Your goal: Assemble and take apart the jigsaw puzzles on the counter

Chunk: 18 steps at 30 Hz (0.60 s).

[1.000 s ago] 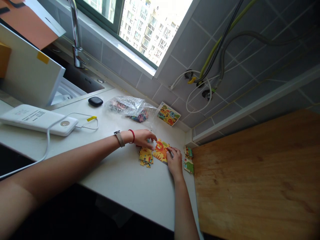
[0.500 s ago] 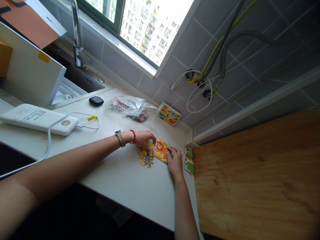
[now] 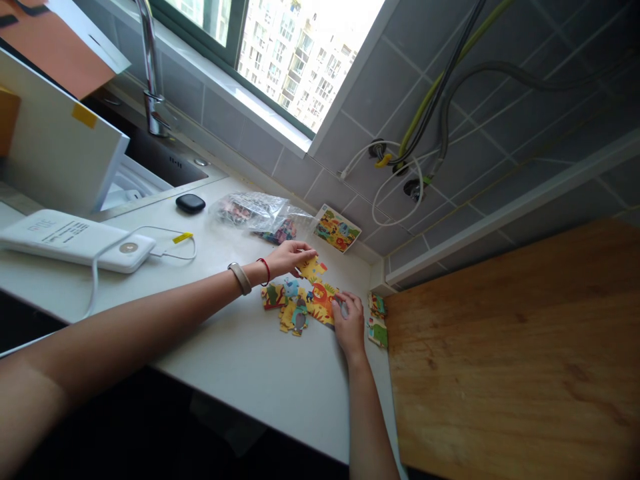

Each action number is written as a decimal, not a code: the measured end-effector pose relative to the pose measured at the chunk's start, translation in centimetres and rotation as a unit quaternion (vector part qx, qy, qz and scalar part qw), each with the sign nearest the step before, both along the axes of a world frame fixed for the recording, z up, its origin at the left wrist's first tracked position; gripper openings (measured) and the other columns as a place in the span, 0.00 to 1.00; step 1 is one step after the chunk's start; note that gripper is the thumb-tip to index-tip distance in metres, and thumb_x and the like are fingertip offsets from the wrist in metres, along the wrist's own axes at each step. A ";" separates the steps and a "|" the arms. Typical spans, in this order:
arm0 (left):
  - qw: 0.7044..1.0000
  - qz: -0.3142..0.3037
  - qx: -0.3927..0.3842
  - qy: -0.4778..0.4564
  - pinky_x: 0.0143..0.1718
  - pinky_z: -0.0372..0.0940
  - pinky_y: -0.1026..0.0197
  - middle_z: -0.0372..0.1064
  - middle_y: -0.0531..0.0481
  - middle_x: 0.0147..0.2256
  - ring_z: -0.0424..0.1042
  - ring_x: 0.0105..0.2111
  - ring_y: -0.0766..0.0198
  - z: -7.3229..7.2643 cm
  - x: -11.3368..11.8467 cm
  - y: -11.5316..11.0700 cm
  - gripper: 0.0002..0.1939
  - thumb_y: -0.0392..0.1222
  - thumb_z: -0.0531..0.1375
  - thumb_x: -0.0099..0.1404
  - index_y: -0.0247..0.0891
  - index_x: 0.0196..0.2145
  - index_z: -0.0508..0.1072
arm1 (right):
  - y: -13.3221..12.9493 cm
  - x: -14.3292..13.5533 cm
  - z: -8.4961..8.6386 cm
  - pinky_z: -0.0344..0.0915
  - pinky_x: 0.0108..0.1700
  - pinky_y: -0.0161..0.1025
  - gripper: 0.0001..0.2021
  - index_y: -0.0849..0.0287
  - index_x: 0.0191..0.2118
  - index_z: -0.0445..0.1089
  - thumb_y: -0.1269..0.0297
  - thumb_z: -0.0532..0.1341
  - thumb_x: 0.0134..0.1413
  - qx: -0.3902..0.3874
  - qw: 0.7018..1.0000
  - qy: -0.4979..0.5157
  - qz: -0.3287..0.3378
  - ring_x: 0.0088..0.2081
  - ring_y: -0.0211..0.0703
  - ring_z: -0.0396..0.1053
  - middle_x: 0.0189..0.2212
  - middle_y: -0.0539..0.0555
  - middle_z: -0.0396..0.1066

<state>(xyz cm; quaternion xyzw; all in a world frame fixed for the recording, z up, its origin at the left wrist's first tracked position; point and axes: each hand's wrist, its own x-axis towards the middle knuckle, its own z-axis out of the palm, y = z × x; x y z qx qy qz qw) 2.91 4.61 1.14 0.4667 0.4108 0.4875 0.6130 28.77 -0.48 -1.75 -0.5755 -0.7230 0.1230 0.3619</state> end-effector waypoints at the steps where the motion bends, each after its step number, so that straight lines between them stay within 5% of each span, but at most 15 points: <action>1: 1.000 0.007 -0.013 -0.014 0.20 0.69 0.65 0.74 0.48 0.31 0.74 0.25 0.65 0.1 0.0 0.0 0.23 0.57 0.69 0.59 0.34 0.39 0.74 | -0.3 -0.3 0.4 0.68 0.49 0.44 0.15 0.58 0.38 0.78 0.53 0.60 0.58 -0.011 1.000 0.020 0.015 0.47 0.51 0.71 0.43 0.60 0.74; 4: 0.998 0.021 -0.040 -0.047 0.23 0.74 0.62 0.74 0.47 0.34 0.76 0.30 0.62 0.5 0.0 -0.2 0.20 0.53 0.68 0.62 0.34 0.42 0.74 | -1.3 -1.4 1.2 0.65 0.28 0.37 0.19 0.58 0.28 0.74 0.47 0.60 0.59 -0.132 0.982 0.105 0.081 0.26 0.41 0.69 0.25 0.52 0.72; 7: 0.996 0.025 -0.048 -0.071 0.25 0.77 0.60 0.73 0.47 0.34 0.76 0.32 0.62 0.7 0.0 -0.5 0.16 0.48 0.67 0.65 0.34 0.44 0.74 | -2.3 -2.4 1.7 0.61 0.19 0.34 0.21 0.58 0.31 0.74 0.42 0.64 0.55 -0.289 0.927 0.198 0.133 0.18 0.37 0.66 0.22 0.50 0.73; 11: 0.994 0.008 -0.060 -0.096 0.25 0.76 0.61 0.73 0.48 0.34 0.76 0.31 0.63 0.9 0.1 -0.9 0.15 0.47 0.67 0.65 0.34 0.44 0.73 | -3.1 -3.2 2.2 0.74 0.32 0.38 0.19 0.57 0.40 0.77 0.47 0.70 0.51 -0.368 0.868 0.290 0.167 0.31 0.43 0.76 0.34 0.54 0.77; 15: 0.989 -0.013 -0.077 -0.127 0.27 0.76 0.61 0.72 0.49 0.34 0.75 0.29 0.65 0.7 0.5 -1.2 0.17 0.50 0.68 0.64 0.36 0.44 0.73 | -3.2 -2.8 2.9 0.75 0.43 0.43 0.16 0.56 0.41 0.78 0.50 0.68 0.53 -0.335 0.866 0.330 0.168 0.41 0.48 0.76 0.38 0.56 0.78; 18: 0.986 -0.026 -0.085 -0.141 0.28 0.76 0.61 0.73 0.49 0.35 0.75 0.29 0.66 0.6 0.9 -1.5 0.19 0.51 0.68 0.63 0.36 0.45 0.73 | -3.2 -2.4 3.4 0.73 0.52 0.51 0.18 0.56 0.46 0.76 0.50 0.65 0.56 -0.343 0.853 0.351 0.178 0.55 0.56 0.72 0.51 0.61 0.76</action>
